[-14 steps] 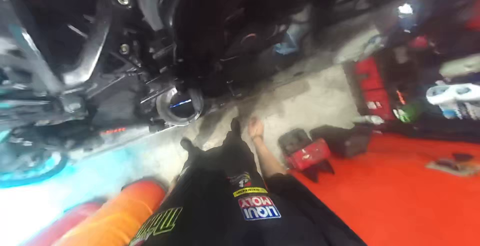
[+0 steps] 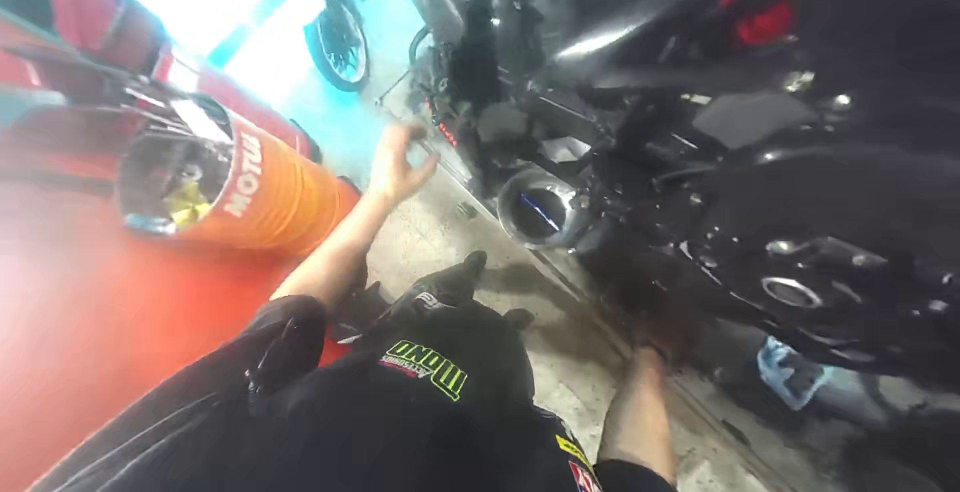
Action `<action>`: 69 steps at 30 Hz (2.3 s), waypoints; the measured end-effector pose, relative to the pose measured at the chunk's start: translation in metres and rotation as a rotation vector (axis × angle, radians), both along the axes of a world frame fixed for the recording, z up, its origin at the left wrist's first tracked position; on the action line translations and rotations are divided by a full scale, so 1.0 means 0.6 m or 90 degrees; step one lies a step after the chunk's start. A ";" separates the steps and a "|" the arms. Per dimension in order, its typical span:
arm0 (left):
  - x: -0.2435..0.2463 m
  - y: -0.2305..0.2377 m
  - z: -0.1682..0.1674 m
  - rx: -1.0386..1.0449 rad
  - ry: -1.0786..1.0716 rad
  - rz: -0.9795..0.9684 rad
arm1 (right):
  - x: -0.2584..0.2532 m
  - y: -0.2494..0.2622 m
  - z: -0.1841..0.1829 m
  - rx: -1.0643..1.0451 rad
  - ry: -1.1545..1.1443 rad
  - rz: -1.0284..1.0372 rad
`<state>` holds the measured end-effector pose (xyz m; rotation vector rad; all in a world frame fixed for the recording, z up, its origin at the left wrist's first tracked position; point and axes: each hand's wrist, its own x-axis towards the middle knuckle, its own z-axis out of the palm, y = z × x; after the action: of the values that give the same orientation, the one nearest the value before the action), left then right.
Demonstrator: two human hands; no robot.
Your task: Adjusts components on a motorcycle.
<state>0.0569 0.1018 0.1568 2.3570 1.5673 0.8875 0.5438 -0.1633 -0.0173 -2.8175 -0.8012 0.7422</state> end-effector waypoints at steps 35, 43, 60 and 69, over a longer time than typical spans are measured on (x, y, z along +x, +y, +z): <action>-0.078 0.436 -0.085 0.168 -0.187 -0.625 | -0.740 0.427 0.278 0.482 0.398 0.211; -0.081 0.445 -0.098 0.079 -0.237 -0.655 | -0.722 0.465 0.376 0.206 -0.069 0.414; -0.090 0.442 -0.083 0.104 -0.117 -0.639 | -0.708 0.482 0.427 0.101 -0.145 0.494; -0.096 0.434 -0.071 0.055 -0.073 -0.625 | -0.710 0.494 0.439 0.071 -0.110 0.520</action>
<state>-0.0004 0.3620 0.1142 2.5841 0.2034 0.7944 0.1175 0.1334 0.2460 -2.4141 -1.9944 0.4924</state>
